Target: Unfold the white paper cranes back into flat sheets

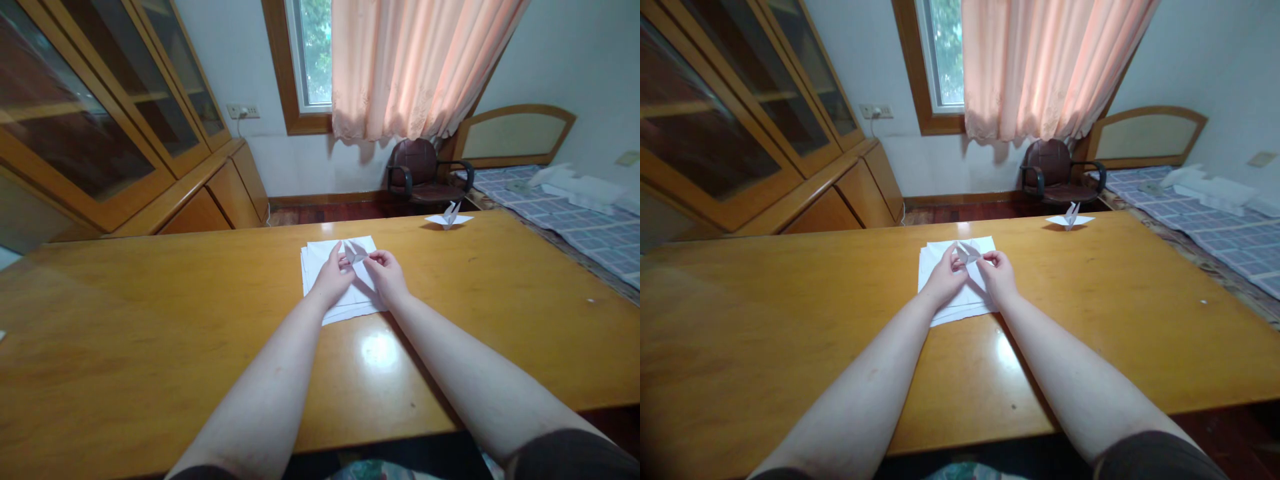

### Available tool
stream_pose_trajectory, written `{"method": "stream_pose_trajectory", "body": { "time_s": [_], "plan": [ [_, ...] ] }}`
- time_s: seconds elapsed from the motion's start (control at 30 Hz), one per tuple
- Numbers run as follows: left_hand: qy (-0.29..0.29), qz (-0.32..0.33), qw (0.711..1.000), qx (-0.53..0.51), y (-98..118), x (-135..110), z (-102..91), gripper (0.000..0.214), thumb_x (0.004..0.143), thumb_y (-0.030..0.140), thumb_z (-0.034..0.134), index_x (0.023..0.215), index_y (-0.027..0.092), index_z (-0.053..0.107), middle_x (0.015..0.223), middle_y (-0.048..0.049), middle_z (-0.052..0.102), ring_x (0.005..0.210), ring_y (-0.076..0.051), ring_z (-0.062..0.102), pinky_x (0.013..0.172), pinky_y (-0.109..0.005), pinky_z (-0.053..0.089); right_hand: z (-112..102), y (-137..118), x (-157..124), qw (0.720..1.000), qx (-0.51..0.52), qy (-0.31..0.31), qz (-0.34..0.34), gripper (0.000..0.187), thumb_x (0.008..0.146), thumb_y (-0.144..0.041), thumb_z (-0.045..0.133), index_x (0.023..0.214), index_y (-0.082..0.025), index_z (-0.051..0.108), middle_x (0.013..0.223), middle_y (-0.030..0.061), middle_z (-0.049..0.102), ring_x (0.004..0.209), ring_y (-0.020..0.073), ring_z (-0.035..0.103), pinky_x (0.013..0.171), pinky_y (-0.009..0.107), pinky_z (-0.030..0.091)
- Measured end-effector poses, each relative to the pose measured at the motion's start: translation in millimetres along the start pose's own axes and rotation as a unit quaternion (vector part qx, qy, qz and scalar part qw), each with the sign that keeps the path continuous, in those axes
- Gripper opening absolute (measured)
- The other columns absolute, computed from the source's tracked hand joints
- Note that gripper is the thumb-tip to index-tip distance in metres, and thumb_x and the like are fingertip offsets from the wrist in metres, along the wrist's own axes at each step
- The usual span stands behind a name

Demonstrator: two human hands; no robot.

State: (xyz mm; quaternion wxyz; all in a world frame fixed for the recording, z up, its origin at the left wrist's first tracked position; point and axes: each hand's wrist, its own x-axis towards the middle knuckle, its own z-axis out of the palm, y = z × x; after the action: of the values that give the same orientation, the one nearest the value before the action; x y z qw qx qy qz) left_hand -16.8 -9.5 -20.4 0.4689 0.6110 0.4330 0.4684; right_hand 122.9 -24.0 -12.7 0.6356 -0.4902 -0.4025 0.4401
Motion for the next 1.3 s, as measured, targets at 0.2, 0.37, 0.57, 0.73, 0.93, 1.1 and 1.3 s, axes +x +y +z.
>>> {"method": "stream_pose_trajectory", "body": {
  "time_s": [0.2,0.37,0.57,0.73,0.93,1.1,1.3],
  "plan": [
    [0.001,0.064,0.998,-0.004,10,-4,1.0,0.09,0.066,0.019,0.072,0.142,0.024,0.025,0.137,-0.0149,0.044,0.118,-0.023,0.051,0.099,-0.038,0.041,2,-2,0,0.989,0.099,-0.064,0.086,0.03,0.063,-0.041,0.072,0.07,-0.021,0.05,0.065,-0.0034,0.057,0.059,0.0134,0.056,0.055,0.026,0.047],
    [0.063,0.044,0.996,-0.038,9,3,-1.6,0.068,0.07,0.021,0.069,0.133,0.02,0.043,0.097,-0.0064,0.065,0.09,-0.017,0.063,0.088,-0.034,0.046,4,-9,-4,0.976,0.131,-0.107,0.135,0.031,0.065,-0.045,0.068,0.072,-0.021,0.049,0.065,-0.0024,0.059,0.059,0.0158,0.062,0.058,0.031,0.052],
    [0.107,-0.009,0.993,-0.059,12,6,-3.2,0.048,0.068,0.026,0.07,0.113,0.015,0.059,0.078,-0.0028,0.066,0.07,-0.013,0.061,0.07,-0.027,0.048,4,-6,-7,0.989,0.029,-0.136,0.054,0.033,0.062,-0.033,0.074,0.083,-0.02,0.052,0.063,-0.0047,0.059,0.05,0.0108,0.057,0.048,0.023,0.044],
    [0.06,-0.031,0.986,-0.154,20,3,-0.9,0.045,0.065,0.029,0.073,0.106,0.014,0.061,0.09,-0.0067,0.067,0.077,-0.015,0.063,0.072,-0.03,0.05,2,-5,-5,0.993,0.033,-0.102,0.04,0.032,0.064,-0.036,0.074,0.082,-0.02,0.052,0.061,-0.0051,0.059,0.048,0.0105,0.057,0.05,0.023,0.044],
    [0.017,-0.038,0.976,-0.215,23,0,1.2,0.044,0.061,0.028,0.078,0.101,0.016,0.063,0.096,-0.0075,0.068,0.085,-0.017,0.063,0.079,-0.035,0.051,1,-8,-3,0.994,0.067,-0.076,0.046,0.033,0.063,-0.035,0.074,0.082,-0.021,0.052,0.059,-0.0059,0.059,0.047,0.0107,0.057,0.048,0.023,0.043],
    [-0.006,-0.041,0.973,-0.228,25,-1,1.3,0.037,0.062,0.029,0.076,0.094,0.016,0.064,0.092,-0.0059,0.069,0.082,-0.016,0.063,0.076,-0.033,0.051,0,-6,-4,0.995,0.053,-0.08,0.036,0.027,0.067,-0.037,0.072,0.08,-0.02,0.056,0.065,-0.004,0.059,0.048,0.008,0.052,0.046,0.022,0.042],
    [0.004,-0.022,0.985,-0.168,26,-2,0.6,0.024,0.068,0.027,0.07,0.089,0.016,0.065,0.093,-0.0064,0.067,0.088,-0.018,0.062,0.083,-0.037,0.048,-1,-4,-2,0.997,0.03,-0.07,-0.003,0.027,0.065,-0.032,0.073,0.083,-0.021,0.056,0.075,-0.0027,0.06,0.054,0.0092,0.055,0.049,0.023,0.044]
  ]
}}
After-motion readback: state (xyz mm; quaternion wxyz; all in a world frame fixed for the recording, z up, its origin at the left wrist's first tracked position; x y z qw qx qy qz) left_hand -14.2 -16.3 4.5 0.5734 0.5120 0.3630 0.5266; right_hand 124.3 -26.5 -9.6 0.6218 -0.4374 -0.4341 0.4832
